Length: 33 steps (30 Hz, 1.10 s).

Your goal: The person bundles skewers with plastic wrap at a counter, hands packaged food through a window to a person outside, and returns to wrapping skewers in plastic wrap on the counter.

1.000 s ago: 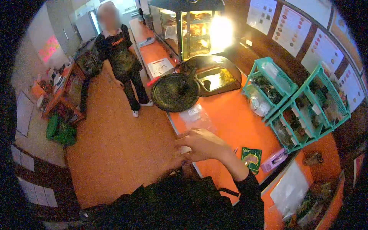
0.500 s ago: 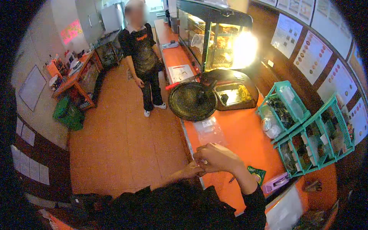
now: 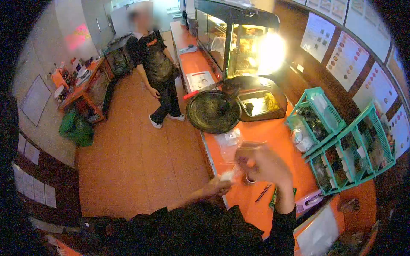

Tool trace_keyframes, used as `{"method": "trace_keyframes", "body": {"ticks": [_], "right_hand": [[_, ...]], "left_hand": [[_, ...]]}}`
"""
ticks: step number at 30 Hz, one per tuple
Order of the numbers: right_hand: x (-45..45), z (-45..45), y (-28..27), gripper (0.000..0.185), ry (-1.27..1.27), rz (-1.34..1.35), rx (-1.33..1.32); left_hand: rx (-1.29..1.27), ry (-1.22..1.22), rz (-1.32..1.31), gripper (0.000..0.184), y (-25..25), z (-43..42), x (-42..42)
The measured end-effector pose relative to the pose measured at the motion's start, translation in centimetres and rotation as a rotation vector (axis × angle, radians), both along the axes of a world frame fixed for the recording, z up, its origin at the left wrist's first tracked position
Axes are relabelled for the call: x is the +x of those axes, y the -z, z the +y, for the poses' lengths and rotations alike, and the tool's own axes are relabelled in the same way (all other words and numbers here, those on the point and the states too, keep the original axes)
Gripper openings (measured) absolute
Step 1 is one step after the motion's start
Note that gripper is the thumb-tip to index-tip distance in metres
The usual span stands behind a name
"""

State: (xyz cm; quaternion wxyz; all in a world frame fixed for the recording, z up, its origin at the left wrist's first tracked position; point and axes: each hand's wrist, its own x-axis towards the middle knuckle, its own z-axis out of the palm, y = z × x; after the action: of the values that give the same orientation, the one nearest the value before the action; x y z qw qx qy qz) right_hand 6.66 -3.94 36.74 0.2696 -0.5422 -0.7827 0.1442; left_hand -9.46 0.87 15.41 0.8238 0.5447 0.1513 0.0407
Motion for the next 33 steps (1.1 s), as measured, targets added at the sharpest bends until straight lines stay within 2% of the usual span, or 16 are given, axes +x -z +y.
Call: {"method": "trace_keyframes", "body": {"ticks": [1, 2, 3, 4, 6, 12, 15, 19, 22, 24, 25, 27, 29, 31, 32, 33], "right_hand": [[-0.1, -0.1, -0.4, 0.012, 0.006, 0.004, -0.003], [-0.2, -0.3, -0.7, 0.011, 0.210, 0.055, 0.196], [-0.4, -0.6, -0.7, 0.011, 0.419, 0.099, 0.392], [-1.0, -0.9, 0.4, 0.011, 0.439, 0.098, 0.378], [-3.2, -0.5, 5.0, 0.013, 0.644, 0.234, 0.652], [-8.9, -1.9, 13.9, 0.013, 0.741, 0.209, 0.558], [-9.5, -2.6, 15.1, 0.013, 0.748, 0.325, 0.536], [-8.6, -4.2, 15.9, 0.013, 0.638, 0.274, 0.536], [-6.6, -5.0, 15.9, 0.012, 0.457, 0.346, 0.449], [-5.3, -5.7, 15.7, 0.012, 0.505, 0.388, 0.353], [-4.8, -5.9, 15.5, 0.012, 0.544, 0.432, 0.261], [-3.7, -5.1, 12.8, 0.017, 0.591, 0.490, 0.225], [-2.8, -4.4, 11.4, 0.024, 0.645, 0.554, 0.180], [-2.6, -4.3, 11.3, 0.038, 0.386, 0.736, 0.067], [-2.9, -4.8, 11.5, 0.038, 0.403, 0.745, 0.057], [-3.2, -5.2, 11.6, 0.043, 0.211, 0.840, -0.168]], "left_hand": [[-0.223, -0.143, -0.027, 0.027, 1.4, -0.1, 0.2], [-0.449, -0.283, -0.050, 0.028, 2.8, -0.2, 0.5], [-0.557, -0.247, -0.345, 0.028, 2.5, 0.5, 0.6], [-0.522, -0.341, -0.291, 0.027, 2.3, 0.9, 0.4], [-0.492, -0.415, -0.219, 0.026, -0.6, 1.3, 0.4], [-0.387, -0.803, -0.172, 0.031, -4.1, 0.4, 1.4], [-0.344, -0.650, -0.275, 0.034, -0.4, -0.1, 1.0], [-0.100, -0.740, -0.445, 0.028, -0.6, -0.6, 1.8], [-0.160, -0.512, -0.208, 0.029, -0.7, -0.5, 0.4], [-0.440, -0.431, -0.060, 0.029, 0.1, -0.4, 0.3], [-0.446, -0.417, -0.050, 0.029, 0.4, -0.5, 0.1], [-0.631, -0.038, -0.223, 0.029, -1.9, -1.1, -0.2], [-0.682, 0.069, -0.180, 0.029, -3.0, -2.6, -0.7], [-0.733, 0.169, -0.142, 0.029, -2.8, -3.6, -1.1], [-0.699, 0.248, -0.164, 0.027, -2.5, -4.0, -1.4], [-0.663, 0.323, -0.189, 0.026, -2.4, -4.3, -1.6]]}}
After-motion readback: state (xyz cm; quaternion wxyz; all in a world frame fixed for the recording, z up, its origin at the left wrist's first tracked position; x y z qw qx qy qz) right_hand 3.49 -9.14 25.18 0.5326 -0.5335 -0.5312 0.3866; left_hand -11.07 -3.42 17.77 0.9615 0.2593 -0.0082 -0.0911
